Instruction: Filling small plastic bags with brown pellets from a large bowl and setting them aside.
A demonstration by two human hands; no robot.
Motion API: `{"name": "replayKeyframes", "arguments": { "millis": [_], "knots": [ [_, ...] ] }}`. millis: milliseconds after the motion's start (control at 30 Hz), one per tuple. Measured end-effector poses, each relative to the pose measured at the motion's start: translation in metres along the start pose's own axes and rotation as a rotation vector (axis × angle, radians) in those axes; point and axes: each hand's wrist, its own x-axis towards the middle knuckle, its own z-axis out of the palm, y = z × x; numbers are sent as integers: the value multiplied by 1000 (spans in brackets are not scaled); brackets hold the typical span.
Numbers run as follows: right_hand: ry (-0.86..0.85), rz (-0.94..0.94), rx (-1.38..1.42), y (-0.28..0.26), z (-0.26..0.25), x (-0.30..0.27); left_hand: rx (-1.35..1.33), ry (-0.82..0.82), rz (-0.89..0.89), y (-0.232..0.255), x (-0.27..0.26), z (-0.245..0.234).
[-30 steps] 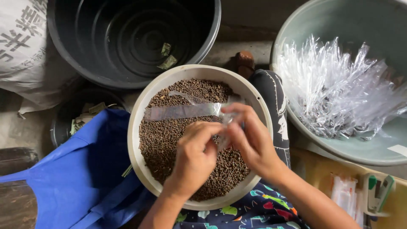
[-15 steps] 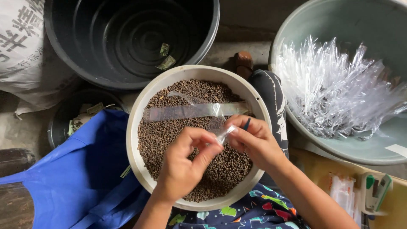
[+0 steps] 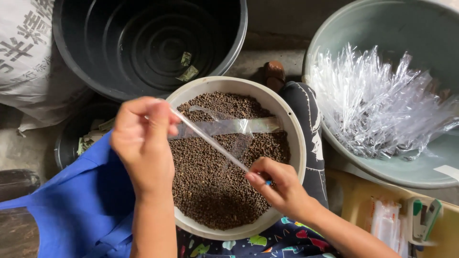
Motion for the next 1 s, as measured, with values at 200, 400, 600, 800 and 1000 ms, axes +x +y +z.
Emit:
{"name": "replayKeyframes", "arguments": {
  "millis": [200,400,600,800,1000],
  "knots": [
    [396,253,-315,83,-93,-20,345,-301,325,-39,4,62],
    [525,235,-1114,205,-207,-68,1061,-704,645,-141,-49,109],
    [575,203,-248,86,-153,-34,688,-519,461,-124,-41,109],
    [206,377,347,-2,-60,28,424,-480,341,-36,-26,74],
    [-172,277,478,27,-17,54,298,-563,274,59,-29,42]
  ]
}}
